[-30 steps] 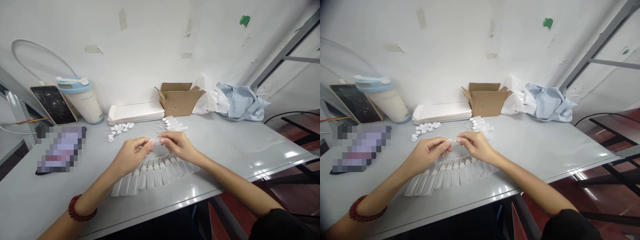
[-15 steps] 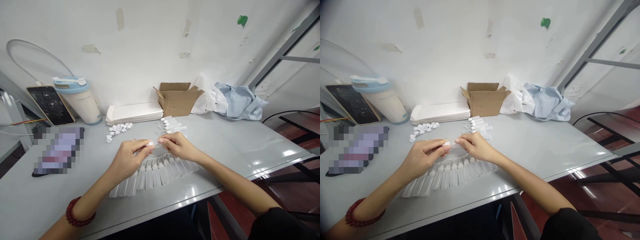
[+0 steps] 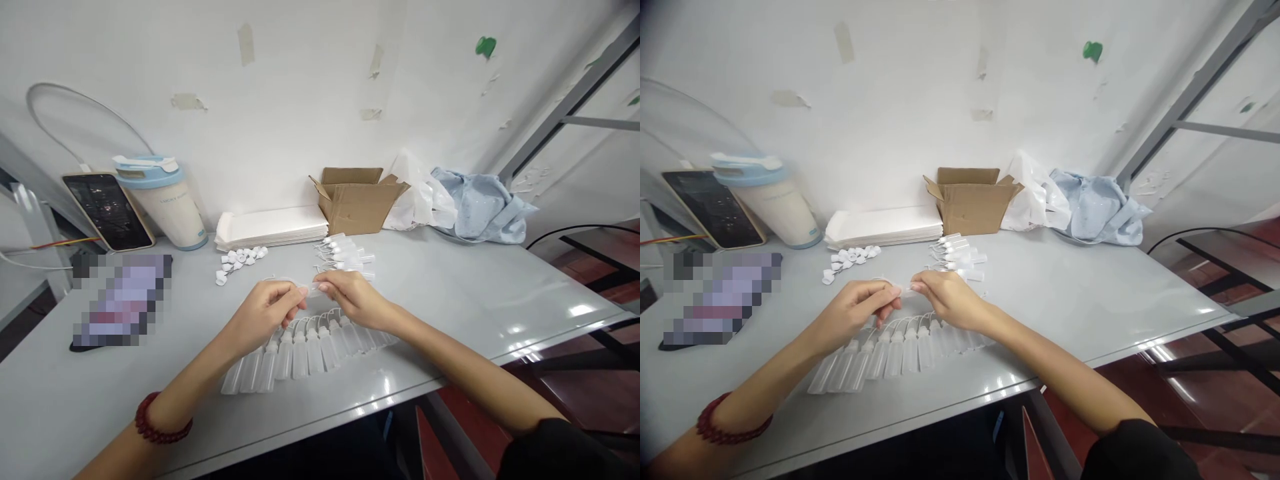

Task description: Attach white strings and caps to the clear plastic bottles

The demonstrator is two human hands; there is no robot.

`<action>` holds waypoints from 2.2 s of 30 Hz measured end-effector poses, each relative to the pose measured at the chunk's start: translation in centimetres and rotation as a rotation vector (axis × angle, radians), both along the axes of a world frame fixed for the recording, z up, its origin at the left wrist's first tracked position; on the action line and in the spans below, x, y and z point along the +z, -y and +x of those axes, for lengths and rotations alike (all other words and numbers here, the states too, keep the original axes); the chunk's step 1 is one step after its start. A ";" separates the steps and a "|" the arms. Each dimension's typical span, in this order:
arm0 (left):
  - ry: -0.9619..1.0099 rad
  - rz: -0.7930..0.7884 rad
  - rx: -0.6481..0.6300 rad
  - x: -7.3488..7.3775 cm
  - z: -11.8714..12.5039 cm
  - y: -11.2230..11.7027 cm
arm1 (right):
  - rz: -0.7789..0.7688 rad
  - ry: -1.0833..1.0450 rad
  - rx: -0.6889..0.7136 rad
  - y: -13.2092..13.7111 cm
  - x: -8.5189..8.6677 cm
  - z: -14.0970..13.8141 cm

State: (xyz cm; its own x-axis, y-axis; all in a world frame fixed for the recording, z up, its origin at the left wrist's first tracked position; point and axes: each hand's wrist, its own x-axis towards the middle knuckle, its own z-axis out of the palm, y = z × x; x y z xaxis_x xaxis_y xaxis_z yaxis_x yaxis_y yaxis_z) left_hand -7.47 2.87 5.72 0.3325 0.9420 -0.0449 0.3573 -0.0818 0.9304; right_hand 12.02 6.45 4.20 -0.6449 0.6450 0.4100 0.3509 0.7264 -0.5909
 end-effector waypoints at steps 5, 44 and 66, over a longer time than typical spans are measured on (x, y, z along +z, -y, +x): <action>-0.093 0.008 -0.041 0.1 0.2 0.4 | -0.231 -0.014 0.012 0.1 0.1 0.0; -0.217 0.352 0.061 -0.2 0.4 0.2 | -0.532 -0.148 -0.045 -0.2 1.1 0.2; -1.039 0.140 0.286 -0.4 -9.4 -4.4 | 0.233 0.152 -0.549 -7.9 -2.8 4.9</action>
State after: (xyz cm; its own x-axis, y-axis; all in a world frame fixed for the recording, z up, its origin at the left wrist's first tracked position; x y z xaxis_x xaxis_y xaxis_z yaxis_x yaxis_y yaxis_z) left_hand -16.87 7.28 5.34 -0.0386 0.9972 -0.0634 0.9874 0.0478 0.1509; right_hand 16.91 14.39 1.38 -0.3064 0.8040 0.5096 0.7784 0.5198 -0.3521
